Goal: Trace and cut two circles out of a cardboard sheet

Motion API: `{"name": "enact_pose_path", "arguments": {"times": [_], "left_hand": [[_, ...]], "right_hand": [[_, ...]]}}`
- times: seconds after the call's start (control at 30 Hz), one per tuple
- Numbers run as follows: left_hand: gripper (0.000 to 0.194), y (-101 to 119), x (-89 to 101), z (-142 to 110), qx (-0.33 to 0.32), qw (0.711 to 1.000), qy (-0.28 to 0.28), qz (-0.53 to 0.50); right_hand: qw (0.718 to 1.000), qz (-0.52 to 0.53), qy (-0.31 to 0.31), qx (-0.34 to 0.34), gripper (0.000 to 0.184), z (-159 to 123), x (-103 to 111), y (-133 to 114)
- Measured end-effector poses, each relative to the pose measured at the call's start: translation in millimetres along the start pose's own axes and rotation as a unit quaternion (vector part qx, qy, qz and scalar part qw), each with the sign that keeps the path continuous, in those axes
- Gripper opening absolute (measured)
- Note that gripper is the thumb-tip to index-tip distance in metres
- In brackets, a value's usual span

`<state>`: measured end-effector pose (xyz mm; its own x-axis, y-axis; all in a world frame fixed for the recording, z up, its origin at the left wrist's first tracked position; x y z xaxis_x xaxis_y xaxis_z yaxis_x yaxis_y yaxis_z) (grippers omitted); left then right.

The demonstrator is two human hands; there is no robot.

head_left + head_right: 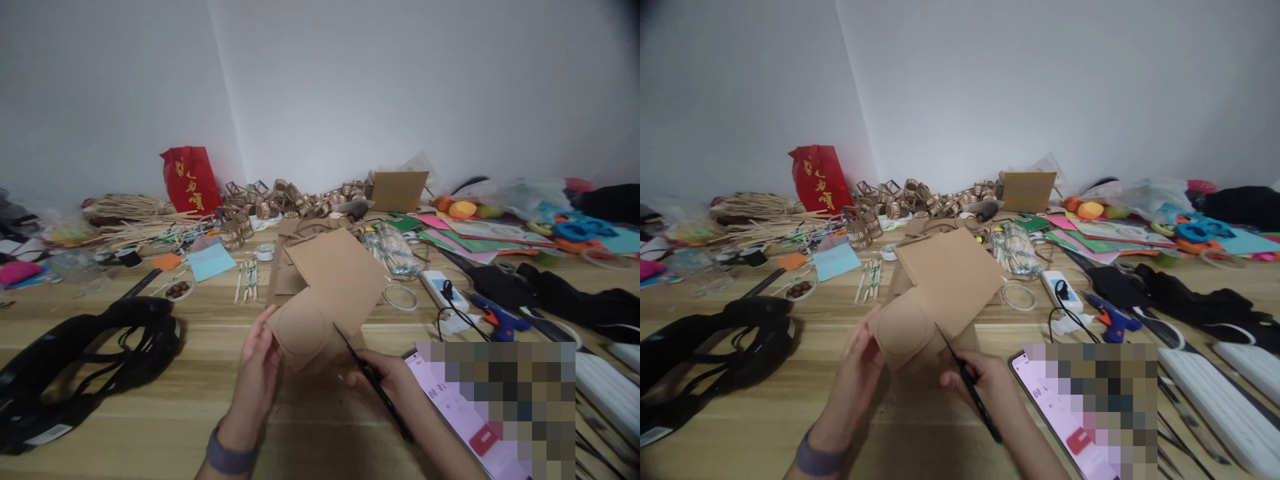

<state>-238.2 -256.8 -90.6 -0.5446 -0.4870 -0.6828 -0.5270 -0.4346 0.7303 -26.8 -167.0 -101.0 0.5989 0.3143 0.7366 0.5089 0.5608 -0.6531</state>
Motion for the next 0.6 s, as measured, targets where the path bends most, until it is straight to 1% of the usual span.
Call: {"name": "enact_pose_path", "arguments": {"times": [0.1, 0.17, 0.23, 0.27, 0.3, 0.37, 0.43, 0.5, 0.57, 0.6], "left_hand": [[0.070, 21, 8.2, 13, -0.070, 0.996, 0.024, 0.051], [0.069, 27, 13.0, 19, -0.079, 0.988, 0.029, 0.132], [0.062, 24, 15.0, 23, -0.051, 0.971, 0.007, 0.233], [0.059, 19, 15.1, 25, -0.022, 0.961, -0.019, 0.276], [0.057, 13, 14.9, 25, 0.011, 0.951, -0.049, 0.305], [0.058, 1, 14.6, 25, 0.068, 0.938, -0.095, 0.326], [0.061, -7, 15.0, 25, 0.087, 0.936, -0.104, 0.325], [0.063, -11, 15.1, 25, 0.084, 0.939, -0.096, 0.320], [0.064, -11, 14.3, 25, 0.084, 0.941, -0.095, 0.314], [0.064, -10, 14.0, 25, 0.082, 0.942, -0.094, 0.312]], "right_hand": [[0.999, -0.006, -0.042, -0.020, 0.050, 2, 0, 4], [0.997, -0.018, -0.074, -0.016, 0.046, 3, -1, 4], [0.994, -0.027, -0.104, -0.013, 0.048, 4, -3, 3], [0.993, -0.029, -0.117, -0.012, 0.049, 4, -5, 4], [0.991, -0.030, -0.127, -0.011, 0.049, 5, -6, 5], [0.990, -0.035, -0.138, -0.005, 0.048, 5, -11, 7], [0.988, -0.048, -0.148, -0.001, 0.044, 6, -13, 9], [0.985, -0.060, -0.159, -0.003, 0.036, 5, -12, 10], [0.984, -0.055, -0.171, -0.008, 0.029, 4, -4, 10], [0.983, -0.044, -0.175, -0.005, 0.031, 2, 2, 10]]}}
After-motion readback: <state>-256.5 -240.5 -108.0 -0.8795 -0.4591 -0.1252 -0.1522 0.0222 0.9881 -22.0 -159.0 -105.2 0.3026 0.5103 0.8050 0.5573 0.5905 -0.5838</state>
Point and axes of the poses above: each hand's wrist, its own z-axis towards the middle knuckle, its own x-axis out of the back of the hand, y = z × x, the point moved 3 cm from there along z, towards the middle knuckle, and after that the axes turned 12 degrees about -z, right-handed, at the moved point
